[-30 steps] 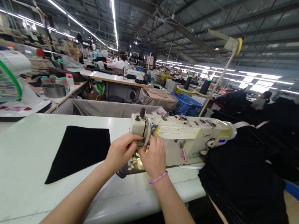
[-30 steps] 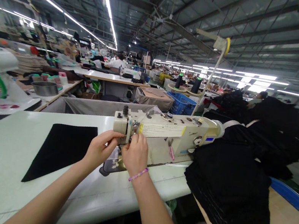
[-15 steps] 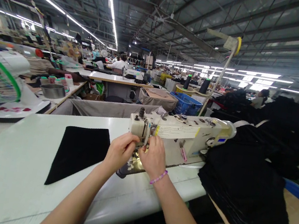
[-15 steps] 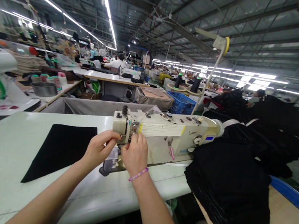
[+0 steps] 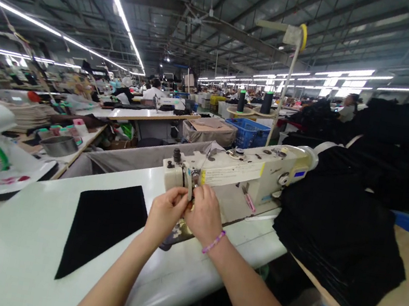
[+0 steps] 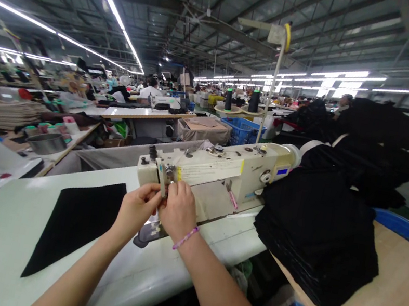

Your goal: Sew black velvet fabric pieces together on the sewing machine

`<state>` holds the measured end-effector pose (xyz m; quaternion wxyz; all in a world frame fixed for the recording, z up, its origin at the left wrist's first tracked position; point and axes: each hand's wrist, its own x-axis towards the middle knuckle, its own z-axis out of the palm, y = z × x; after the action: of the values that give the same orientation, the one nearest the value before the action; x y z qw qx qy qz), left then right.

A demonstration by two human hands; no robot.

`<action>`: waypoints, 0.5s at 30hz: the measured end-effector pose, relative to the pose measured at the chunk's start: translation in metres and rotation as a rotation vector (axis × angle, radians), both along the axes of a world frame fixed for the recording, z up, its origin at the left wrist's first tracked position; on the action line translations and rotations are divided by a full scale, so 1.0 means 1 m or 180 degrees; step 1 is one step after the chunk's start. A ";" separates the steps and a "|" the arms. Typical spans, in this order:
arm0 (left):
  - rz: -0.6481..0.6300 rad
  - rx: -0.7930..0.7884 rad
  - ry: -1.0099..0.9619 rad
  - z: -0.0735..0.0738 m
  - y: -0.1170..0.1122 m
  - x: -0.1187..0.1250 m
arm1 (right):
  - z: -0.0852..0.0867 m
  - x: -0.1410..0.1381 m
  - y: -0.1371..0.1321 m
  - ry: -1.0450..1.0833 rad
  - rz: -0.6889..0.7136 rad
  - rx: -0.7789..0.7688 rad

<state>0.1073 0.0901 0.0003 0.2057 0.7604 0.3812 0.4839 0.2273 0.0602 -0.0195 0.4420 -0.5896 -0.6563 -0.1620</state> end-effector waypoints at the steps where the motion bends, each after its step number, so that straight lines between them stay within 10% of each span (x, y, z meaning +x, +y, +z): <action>1: -0.0065 -0.0047 -0.0004 0.001 -0.001 -0.001 | 0.000 0.000 0.000 -0.0002 0.0000 -0.0004; 15: -0.0456 0.0169 -0.0028 0.004 -0.009 -0.017 | -0.001 0.002 0.001 -0.0043 -0.0014 0.0011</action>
<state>0.0900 0.0814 0.0043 0.2212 0.7888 0.3120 0.4812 0.2292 0.0614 -0.0203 0.4382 -0.5891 -0.6577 -0.1681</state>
